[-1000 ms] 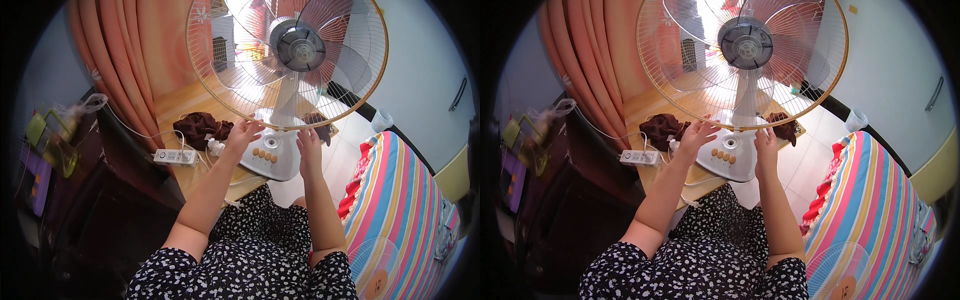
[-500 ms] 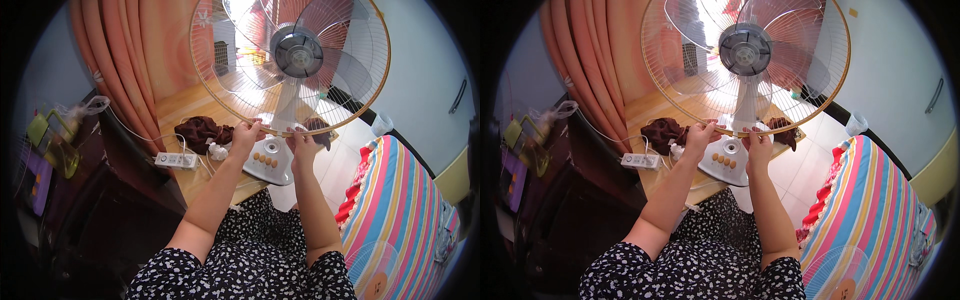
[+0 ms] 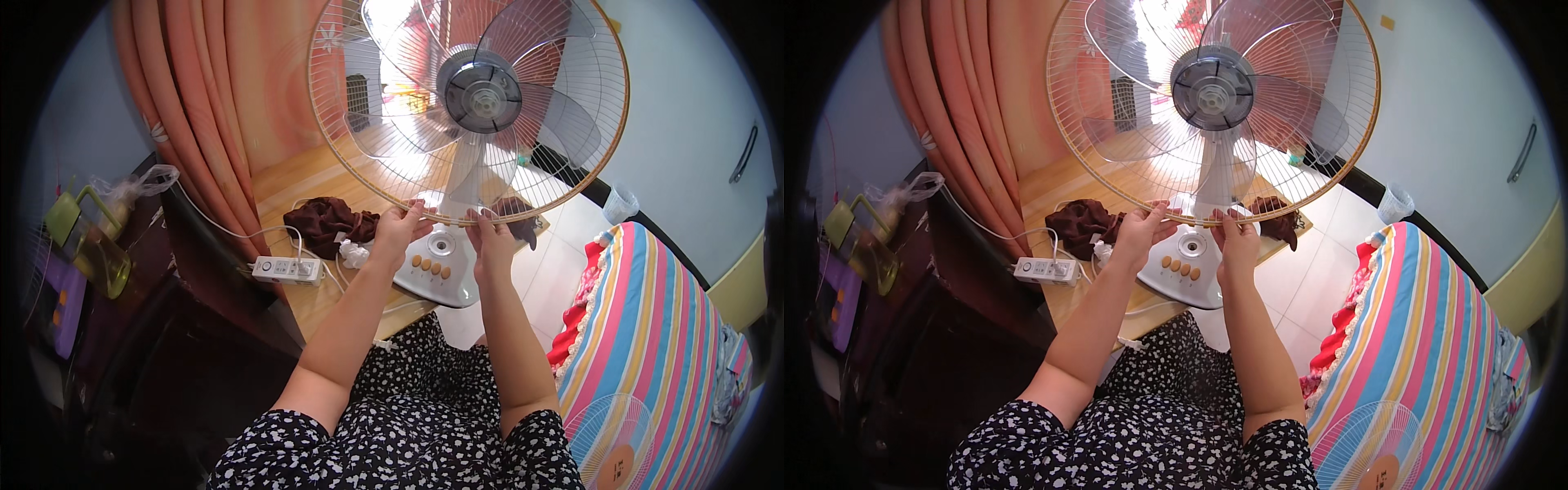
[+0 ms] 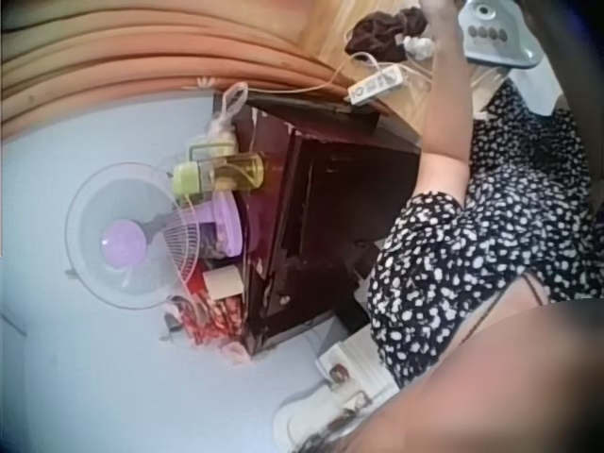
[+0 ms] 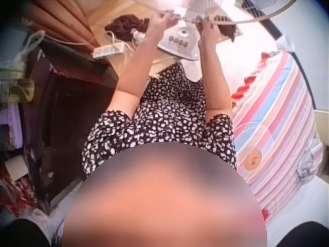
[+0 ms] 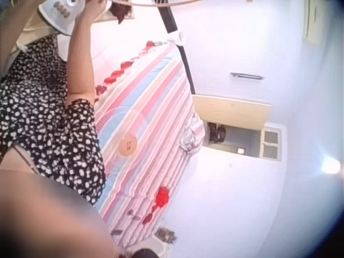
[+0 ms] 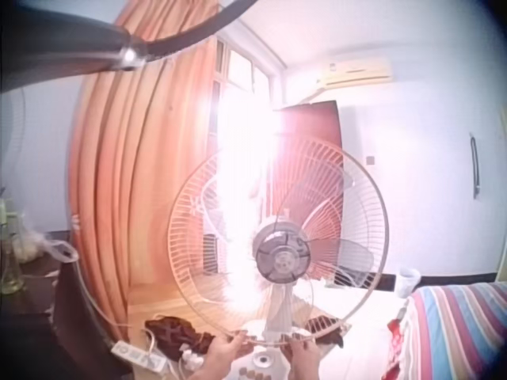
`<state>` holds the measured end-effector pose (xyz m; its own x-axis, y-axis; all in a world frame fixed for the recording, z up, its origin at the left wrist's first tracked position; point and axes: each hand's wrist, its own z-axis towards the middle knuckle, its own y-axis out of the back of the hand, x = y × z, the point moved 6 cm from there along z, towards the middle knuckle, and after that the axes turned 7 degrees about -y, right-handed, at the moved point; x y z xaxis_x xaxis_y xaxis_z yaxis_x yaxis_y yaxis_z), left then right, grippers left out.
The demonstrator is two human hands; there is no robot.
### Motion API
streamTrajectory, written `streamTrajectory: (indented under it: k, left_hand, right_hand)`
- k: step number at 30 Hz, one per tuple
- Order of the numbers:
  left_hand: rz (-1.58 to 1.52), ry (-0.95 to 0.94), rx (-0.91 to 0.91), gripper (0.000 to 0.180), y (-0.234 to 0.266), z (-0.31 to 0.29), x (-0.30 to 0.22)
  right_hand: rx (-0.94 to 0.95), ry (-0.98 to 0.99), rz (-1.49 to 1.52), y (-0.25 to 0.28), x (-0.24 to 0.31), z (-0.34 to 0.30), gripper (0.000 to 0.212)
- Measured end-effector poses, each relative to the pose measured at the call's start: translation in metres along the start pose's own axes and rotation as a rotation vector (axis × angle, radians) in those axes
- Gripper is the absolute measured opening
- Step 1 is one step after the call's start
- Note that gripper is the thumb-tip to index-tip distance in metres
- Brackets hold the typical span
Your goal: The person assembles a table fan by attaching the front and rear wire cages to the fan head. They use a screwdriver to tighten the cage screws and secure the components.
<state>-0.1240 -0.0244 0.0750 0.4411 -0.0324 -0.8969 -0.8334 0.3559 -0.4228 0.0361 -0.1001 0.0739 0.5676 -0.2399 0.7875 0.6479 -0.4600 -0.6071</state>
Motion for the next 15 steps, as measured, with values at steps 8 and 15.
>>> streamTrajectory:
  k: [8, 15]
  left_hand:
    - [0.051, -0.014, -0.016, 0.027, 0.001, -0.005, -0.004]
    - [0.087, -0.014, 0.003, 0.027, 0.002, -0.005, -0.003]
  right_hand:
    - [0.030, -0.043, -0.014, 0.006, -0.006, 0.003, 0.024]
    - [0.040, -0.042, -0.093, 0.008, 0.002, -0.005, 0.031]
